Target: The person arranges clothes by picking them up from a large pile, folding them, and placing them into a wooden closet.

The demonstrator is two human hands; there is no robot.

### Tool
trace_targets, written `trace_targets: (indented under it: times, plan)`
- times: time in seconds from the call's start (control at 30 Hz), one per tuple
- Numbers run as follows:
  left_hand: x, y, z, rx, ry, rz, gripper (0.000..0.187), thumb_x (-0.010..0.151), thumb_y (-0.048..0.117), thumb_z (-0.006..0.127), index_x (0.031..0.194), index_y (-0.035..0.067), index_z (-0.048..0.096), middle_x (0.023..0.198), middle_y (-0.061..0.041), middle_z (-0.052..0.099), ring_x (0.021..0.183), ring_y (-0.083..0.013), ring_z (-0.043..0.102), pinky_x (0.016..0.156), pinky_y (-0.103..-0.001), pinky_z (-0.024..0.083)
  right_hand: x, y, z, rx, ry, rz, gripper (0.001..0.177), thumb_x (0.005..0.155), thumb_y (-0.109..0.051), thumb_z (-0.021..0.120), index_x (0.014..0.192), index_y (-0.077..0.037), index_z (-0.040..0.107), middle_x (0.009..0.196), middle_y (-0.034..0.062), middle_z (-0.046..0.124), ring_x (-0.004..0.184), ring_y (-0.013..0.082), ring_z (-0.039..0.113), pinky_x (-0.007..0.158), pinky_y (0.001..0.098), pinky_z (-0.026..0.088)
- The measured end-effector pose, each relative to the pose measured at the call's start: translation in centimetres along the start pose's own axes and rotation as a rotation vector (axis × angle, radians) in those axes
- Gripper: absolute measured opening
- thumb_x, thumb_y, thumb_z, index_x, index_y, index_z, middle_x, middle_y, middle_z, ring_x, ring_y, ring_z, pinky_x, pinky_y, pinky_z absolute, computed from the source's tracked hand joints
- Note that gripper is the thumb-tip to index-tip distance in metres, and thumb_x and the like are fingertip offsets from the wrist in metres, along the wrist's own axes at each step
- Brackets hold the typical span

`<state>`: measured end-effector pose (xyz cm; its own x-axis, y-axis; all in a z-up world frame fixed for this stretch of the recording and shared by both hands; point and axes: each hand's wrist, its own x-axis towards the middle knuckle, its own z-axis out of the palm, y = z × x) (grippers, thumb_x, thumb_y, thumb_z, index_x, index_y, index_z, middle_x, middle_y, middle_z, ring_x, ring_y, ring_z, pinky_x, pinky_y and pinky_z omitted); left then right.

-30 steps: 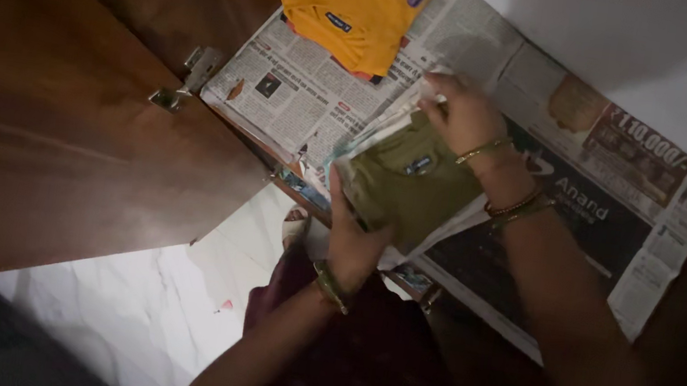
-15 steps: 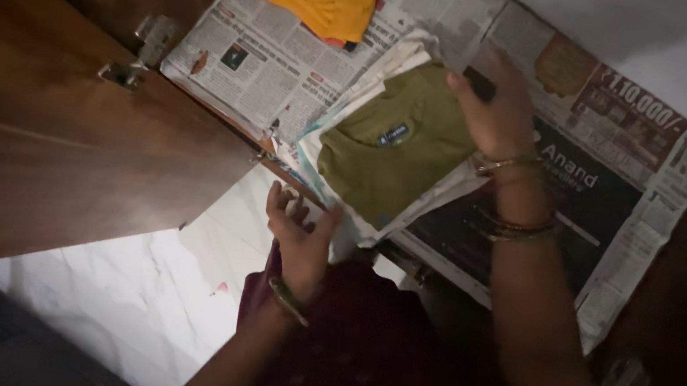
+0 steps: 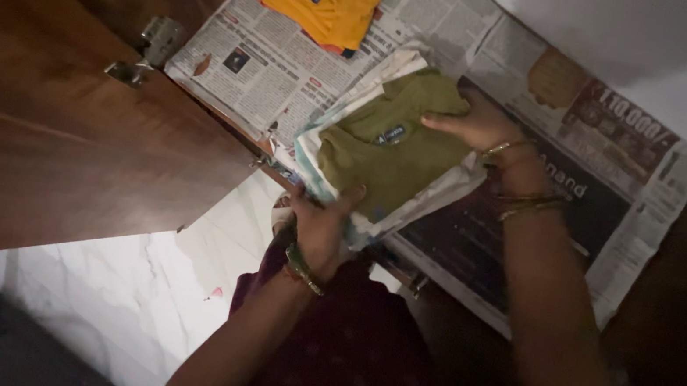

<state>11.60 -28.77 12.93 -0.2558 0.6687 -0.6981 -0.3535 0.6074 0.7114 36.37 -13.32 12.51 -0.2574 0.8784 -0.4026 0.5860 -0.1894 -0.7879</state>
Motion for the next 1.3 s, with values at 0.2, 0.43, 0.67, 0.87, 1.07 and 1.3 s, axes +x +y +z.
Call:
trace_targets:
  times: [0.2, 0.43, 0.67, 0.87, 1.07, 1.3]
  plan:
    - [0.3, 1.4, -0.7, -0.383, -0.425, 0.128, 0.082, 0.083, 0.014, 0.080, 0.150, -0.010, 0.040, 0.138, -0.024, 0.059, 0.122, -0.0384, 0.059, 0.102, -0.047, 0.051, 0.6, 0.4, -2.1, -0.020, -0.153, 0.203, 0.084, 0.079, -0.060, 0.071, 0.142, -0.007, 0.060, 0.140, 0.0123, 0.067, 0.128, 0.0266, 0.061, 0.109, 0.0389, 0.044]
    - [1.3, 2.4, -0.9, -0.301, -0.380, 0.063, 0.071, 0.078, 0.002, 0.076, 0.140, 0.002, 0.041, 0.132, -0.021, 0.062, 0.120, -0.0337, 0.063, 0.101, -0.046, 0.055, -0.8, -1.6, -2.2, -0.187, -0.097, 0.107, 0.089, 0.078, -0.060, 0.071, 0.147, -0.008, 0.054, 0.143, 0.0146, 0.062, 0.132, 0.0304, 0.057, 0.112, 0.0406, 0.042]
    - [3.4, 5.0, -2.5, -0.120, -0.499, 0.216, 0.080, 0.080, -0.005, 0.071, 0.151, 0.002, 0.034, 0.137, -0.019, 0.061, 0.122, -0.0314, 0.064, 0.102, -0.042, 0.056, -2.6, -2.8, -0.9, 0.173, 0.067, 0.038, 0.092, 0.076, -0.043, 0.079, 0.151, -0.003, 0.045, 0.149, 0.0189, 0.056, 0.138, 0.0319, 0.052, 0.115, 0.0387, 0.039]
    - [8.2, 9.8, -3.0, 0.061, -0.603, 0.216, 0.091, 0.079, -0.003, 0.070, 0.158, 0.007, 0.025, 0.140, -0.018, 0.058, 0.124, -0.0305, 0.061, 0.102, -0.042, 0.056, -5.6, -3.8, 1.1, 0.395, 0.262, 0.315, 0.097, 0.075, -0.041, 0.078, 0.155, -0.005, 0.037, 0.146, 0.0221, 0.056, 0.135, 0.0354, 0.055, 0.111, 0.0433, 0.045]
    - [11.5, 7.7, -4.1, -0.077, -0.536, 0.135, 0.072, 0.094, 0.014, 0.066, 0.156, 0.002, 0.031, 0.141, -0.017, 0.059, 0.123, -0.0272, 0.062, 0.102, -0.041, 0.054, -4.8, -1.4, 3.1, 0.047, 0.296, 0.085, 0.104, 0.078, -0.048, 0.080, 0.156, 0.000, 0.030, 0.153, 0.0296, 0.045, 0.142, 0.0409, 0.043, 0.115, 0.0465, 0.037]
    - [7.7, 4.3, -8.2, -0.248, -0.625, -0.154, 0.062, 0.099, 0.043, 0.057, 0.144, 0.000, 0.052, 0.129, -0.012, 0.067, 0.112, -0.0244, 0.066, 0.097, -0.039, 0.055, 0.1, -5.9, 1.7, -0.398, 0.100, -0.216, 0.102, 0.084, -0.054, 0.077, 0.163, -0.009, 0.030, 0.168, 0.0248, 0.030, 0.154, 0.0387, 0.028, 0.123, 0.0499, 0.027]
